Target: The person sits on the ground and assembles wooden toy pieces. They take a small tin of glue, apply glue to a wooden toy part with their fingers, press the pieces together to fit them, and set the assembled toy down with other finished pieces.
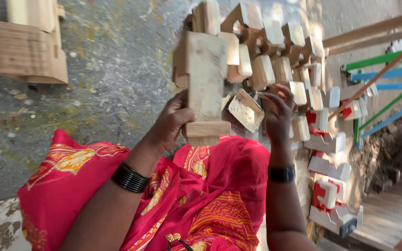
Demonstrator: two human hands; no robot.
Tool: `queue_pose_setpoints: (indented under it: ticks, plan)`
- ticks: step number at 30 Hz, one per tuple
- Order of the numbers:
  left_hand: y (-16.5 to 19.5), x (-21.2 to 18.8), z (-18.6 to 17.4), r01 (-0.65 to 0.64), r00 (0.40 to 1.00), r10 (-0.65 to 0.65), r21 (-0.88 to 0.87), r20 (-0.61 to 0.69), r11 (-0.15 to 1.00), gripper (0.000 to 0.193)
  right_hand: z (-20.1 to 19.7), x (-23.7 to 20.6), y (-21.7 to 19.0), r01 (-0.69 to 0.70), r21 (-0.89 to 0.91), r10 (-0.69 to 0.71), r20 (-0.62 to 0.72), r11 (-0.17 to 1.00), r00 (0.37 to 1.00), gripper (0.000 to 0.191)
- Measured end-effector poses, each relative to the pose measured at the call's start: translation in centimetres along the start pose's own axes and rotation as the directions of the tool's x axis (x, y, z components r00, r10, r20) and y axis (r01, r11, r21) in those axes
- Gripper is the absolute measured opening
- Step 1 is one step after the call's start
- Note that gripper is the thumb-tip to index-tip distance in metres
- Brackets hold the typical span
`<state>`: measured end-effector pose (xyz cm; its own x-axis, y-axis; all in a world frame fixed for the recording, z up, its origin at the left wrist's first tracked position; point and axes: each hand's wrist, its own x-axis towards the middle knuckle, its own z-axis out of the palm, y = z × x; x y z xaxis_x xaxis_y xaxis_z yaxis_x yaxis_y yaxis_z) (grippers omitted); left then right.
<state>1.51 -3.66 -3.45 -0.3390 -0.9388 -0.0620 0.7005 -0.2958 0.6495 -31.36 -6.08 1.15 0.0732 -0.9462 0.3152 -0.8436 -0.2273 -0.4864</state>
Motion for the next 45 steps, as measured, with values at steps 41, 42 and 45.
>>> queue_pose_setpoints:
  ticks: [41, 42, 45]
  plan:
    - [1.6, -1.2, 1.2, -0.116, 0.989, 0.105, 0.114, 0.102, 0.987, 0.036, 6.1, -4.0, -19.2, 0.356, 0.799, -0.031, -0.392, 0.484, 0.92, 0.087]
    - [1.5, -1.4, 1.2, -0.032, 0.999, 0.028, 0.093, 0.04, 0.995, 0.038, 6.2, -4.2, -19.7, 0.378, 0.711, -0.086, -0.411, 0.593, 0.907, 0.092]
    - [1.8, -1.9, 1.3, 0.101, 0.993, -0.101, -0.009, -0.056, 0.995, 0.048, 6.0, -3.8, -20.5, 0.41, 0.57, -0.149, -0.448, 0.712, 0.882, 0.107]
